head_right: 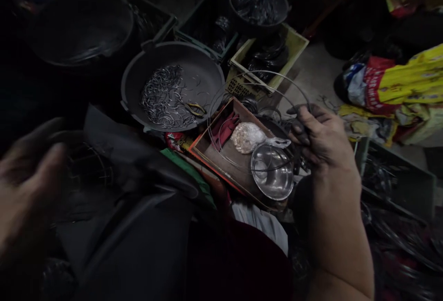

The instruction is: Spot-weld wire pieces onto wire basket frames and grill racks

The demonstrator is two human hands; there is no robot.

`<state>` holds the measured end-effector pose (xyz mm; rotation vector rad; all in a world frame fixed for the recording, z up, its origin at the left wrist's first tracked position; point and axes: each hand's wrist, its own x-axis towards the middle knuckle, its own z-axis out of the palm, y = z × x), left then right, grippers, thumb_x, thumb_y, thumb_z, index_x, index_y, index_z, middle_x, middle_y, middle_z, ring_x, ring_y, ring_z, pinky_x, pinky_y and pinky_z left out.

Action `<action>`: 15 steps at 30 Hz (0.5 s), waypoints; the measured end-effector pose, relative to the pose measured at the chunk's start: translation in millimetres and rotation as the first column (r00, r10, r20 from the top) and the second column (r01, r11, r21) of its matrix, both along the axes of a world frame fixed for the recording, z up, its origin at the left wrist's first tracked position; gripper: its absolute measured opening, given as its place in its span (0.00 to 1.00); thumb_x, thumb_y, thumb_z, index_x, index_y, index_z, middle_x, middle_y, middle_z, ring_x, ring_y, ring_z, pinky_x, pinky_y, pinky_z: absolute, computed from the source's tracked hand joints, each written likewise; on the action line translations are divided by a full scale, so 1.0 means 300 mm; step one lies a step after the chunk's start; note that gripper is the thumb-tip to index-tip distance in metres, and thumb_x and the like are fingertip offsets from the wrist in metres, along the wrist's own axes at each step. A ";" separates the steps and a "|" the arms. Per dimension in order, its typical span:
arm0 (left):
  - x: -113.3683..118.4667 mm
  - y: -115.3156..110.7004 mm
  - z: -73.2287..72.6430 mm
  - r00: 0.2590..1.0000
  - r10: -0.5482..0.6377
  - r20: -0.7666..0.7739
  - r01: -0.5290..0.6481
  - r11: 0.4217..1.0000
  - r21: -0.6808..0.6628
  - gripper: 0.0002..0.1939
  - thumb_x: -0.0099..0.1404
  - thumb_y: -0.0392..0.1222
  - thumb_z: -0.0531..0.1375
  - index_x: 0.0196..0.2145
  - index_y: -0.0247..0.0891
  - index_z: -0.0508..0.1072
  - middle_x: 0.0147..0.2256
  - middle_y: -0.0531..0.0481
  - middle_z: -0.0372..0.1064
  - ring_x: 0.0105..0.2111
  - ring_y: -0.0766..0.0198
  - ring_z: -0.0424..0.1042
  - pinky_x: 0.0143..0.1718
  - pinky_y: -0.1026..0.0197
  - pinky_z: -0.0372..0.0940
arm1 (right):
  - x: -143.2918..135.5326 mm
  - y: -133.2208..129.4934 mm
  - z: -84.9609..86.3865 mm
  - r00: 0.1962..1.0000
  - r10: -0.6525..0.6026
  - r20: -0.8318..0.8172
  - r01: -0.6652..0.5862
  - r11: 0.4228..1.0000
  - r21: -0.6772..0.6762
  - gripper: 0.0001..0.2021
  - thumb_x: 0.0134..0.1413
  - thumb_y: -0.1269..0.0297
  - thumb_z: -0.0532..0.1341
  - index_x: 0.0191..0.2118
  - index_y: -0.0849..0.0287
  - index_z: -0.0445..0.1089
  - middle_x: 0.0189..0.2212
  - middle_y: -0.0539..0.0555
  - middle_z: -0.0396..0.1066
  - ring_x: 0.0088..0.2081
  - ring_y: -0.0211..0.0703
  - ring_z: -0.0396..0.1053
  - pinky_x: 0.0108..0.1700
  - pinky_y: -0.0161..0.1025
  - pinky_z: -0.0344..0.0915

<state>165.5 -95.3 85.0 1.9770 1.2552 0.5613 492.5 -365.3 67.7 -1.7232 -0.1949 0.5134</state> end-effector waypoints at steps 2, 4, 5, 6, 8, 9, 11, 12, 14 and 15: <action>0.118 -0.029 -0.081 0.953 -0.195 0.232 0.248 0.941 -0.229 0.29 0.59 0.51 0.60 0.57 0.48 0.62 0.50 0.52 0.70 0.49 0.58 0.70 0.54 0.52 0.64 | -0.001 0.004 -0.004 0.999 0.030 -0.033 -0.029 0.999 0.030 0.21 0.33 0.54 0.73 0.24 0.59 0.62 0.12 0.42 0.55 0.10 0.23 0.43 0.12 0.27 0.49; 0.234 -0.059 -0.178 0.898 -0.256 0.359 0.391 0.839 -0.378 0.32 0.58 0.50 0.61 0.58 0.42 0.60 0.53 0.46 0.67 0.53 0.57 0.67 0.55 0.52 0.62 | 0.002 0.003 -0.018 0.998 0.033 -0.048 -0.031 0.998 0.045 0.21 0.34 0.54 0.73 0.23 0.59 0.61 0.12 0.42 0.54 0.10 0.23 0.43 0.12 0.27 0.48; 0.287 -0.077 -0.225 0.881 -0.280 0.381 0.433 0.801 -0.413 0.32 0.58 0.50 0.61 0.58 0.39 0.59 0.55 0.43 0.65 0.54 0.56 0.65 0.56 0.52 0.61 | 0.004 0.001 -0.026 0.997 0.039 -0.059 -0.036 0.998 0.049 0.22 0.33 0.54 0.73 0.23 0.59 0.60 0.13 0.42 0.54 0.10 0.23 0.43 0.12 0.27 0.48; 0.336 -0.097 -0.270 0.868 -0.301 0.394 0.462 0.779 -0.423 0.33 0.58 0.51 0.61 0.58 0.38 0.59 0.56 0.42 0.62 0.56 0.56 0.63 0.57 0.51 0.59 | 0.006 -0.001 -0.034 0.996 0.051 -0.074 -0.047 0.998 0.052 0.22 0.33 0.54 0.73 0.22 0.58 0.59 0.13 0.42 0.54 0.10 0.23 0.43 0.12 0.27 0.48; 0.421 -0.139 -0.346 0.846 -0.364 0.389 0.512 0.760 -0.402 0.33 0.60 0.51 0.60 0.59 0.37 0.57 0.59 0.41 0.58 0.59 0.55 0.59 0.59 0.50 0.56 | 0.005 -0.006 -0.045 0.990 0.081 -0.115 -0.075 0.996 0.052 0.23 0.33 0.54 0.73 0.21 0.58 0.57 0.12 0.41 0.54 0.10 0.23 0.42 0.13 0.26 0.47; 0.459 -0.161 -0.376 0.836 -0.401 0.376 0.533 0.755 -0.382 0.33 0.60 0.51 0.59 0.59 0.37 0.56 0.59 0.40 0.57 0.60 0.55 0.58 0.60 0.50 0.54 | 0.001 -0.008 -0.046 0.987 0.091 -0.133 -0.085 0.995 0.053 0.23 0.34 0.54 0.73 0.20 0.58 0.57 0.12 0.41 0.54 0.10 0.23 0.42 0.13 0.26 0.47; 0.526 -0.197 -0.422 0.818 -0.464 0.340 0.567 0.752 -0.337 0.34 0.60 0.50 0.59 0.60 0.37 0.54 0.61 0.40 0.54 0.61 0.54 0.54 0.62 0.49 0.51 | -0.012 -0.014 -0.040 0.983 0.101 -0.153 -0.092 0.994 0.067 0.23 0.36 0.54 0.72 0.20 0.58 0.56 0.12 0.41 0.53 0.10 0.23 0.41 0.13 0.27 0.46; 0.558 -0.210 -0.438 0.813 -0.484 0.325 0.575 0.758 -0.309 0.36 0.59 0.50 0.60 0.60 0.36 0.53 0.61 0.39 0.52 0.62 0.54 0.53 0.62 0.50 0.49 | -0.019 -0.018 -0.034 0.981 0.107 -0.159 -0.096 0.992 0.079 0.22 0.37 0.54 0.72 0.21 0.58 0.57 0.12 0.41 0.53 0.11 0.24 0.41 0.14 0.27 0.45; 0.613 -0.225 -0.460 0.810 -0.506 0.295 0.577 0.778 -0.249 0.38 0.58 0.49 0.62 0.61 0.37 0.51 0.63 0.39 0.49 0.63 0.53 0.49 0.63 0.51 0.47 | -0.028 -0.030 -0.021 0.975 0.133 -0.176 -0.117 0.988 0.101 0.20 0.38 0.53 0.71 0.23 0.58 0.61 0.11 0.40 0.52 0.11 0.24 0.41 0.15 0.27 0.44; 0.637 -0.227 -0.467 0.810 -0.517 0.277 0.578 0.783 -0.229 0.38 0.57 0.48 0.62 0.61 0.36 0.52 0.62 0.39 0.49 0.63 0.53 0.49 0.63 0.51 0.47 | -0.026 -0.038 -0.020 0.972 0.145 -0.185 -0.127 0.986 0.104 0.20 0.38 0.52 0.71 0.25 0.58 0.62 0.10 0.40 0.51 0.11 0.25 0.41 0.15 0.28 0.44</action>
